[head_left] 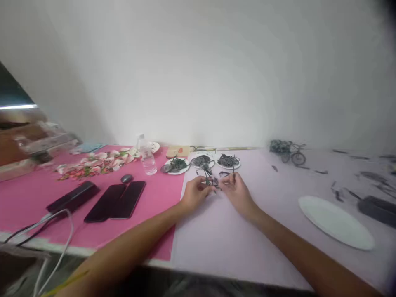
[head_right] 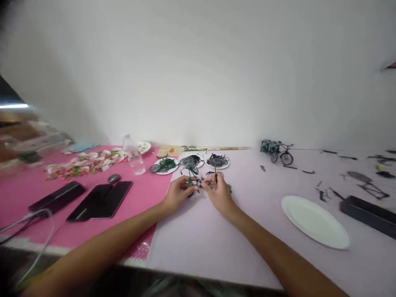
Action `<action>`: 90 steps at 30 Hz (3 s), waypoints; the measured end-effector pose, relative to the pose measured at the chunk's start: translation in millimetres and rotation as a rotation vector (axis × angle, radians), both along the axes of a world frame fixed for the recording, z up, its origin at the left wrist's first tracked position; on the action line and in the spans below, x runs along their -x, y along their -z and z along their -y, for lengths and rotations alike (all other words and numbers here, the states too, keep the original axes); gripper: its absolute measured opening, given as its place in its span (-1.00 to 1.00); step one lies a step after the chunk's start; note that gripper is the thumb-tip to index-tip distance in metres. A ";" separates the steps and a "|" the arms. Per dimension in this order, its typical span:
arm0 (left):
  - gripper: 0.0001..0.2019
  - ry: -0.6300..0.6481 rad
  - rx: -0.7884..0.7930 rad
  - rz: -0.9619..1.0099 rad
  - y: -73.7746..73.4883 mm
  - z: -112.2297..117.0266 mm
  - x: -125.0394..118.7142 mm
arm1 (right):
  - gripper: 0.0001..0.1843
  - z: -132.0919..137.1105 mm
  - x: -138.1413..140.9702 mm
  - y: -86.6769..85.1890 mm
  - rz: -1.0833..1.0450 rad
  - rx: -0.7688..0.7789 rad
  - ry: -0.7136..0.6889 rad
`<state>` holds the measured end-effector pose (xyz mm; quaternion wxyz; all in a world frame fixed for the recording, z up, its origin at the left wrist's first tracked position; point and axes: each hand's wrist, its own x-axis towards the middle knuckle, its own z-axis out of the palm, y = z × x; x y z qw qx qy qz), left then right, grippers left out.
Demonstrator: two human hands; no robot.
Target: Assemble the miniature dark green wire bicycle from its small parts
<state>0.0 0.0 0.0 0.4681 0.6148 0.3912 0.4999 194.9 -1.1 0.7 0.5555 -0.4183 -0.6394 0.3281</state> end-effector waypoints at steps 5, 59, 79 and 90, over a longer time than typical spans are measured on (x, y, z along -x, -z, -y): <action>-0.55 0.003 -0.007 0.001 2.8 -1.8 0.3 | -0.54 1.8 0.7 -3.1 0.009 -0.006 -0.001; -0.50 0.046 -0.015 0.005 5.1 -2.3 1.6 | -0.63 11.4 3.3 -15.5 0.244 -0.027 0.022; -0.48 0.039 -0.015 0.015 8.9 -3.6 2.2 | -0.62 20.7 4.8 -26.9 0.328 -0.045 0.026; -0.50 0.043 -0.037 -0.019 5.7 -1.7 2.1 | -0.62 18.4 1.2 -33.7 0.407 -0.167 0.041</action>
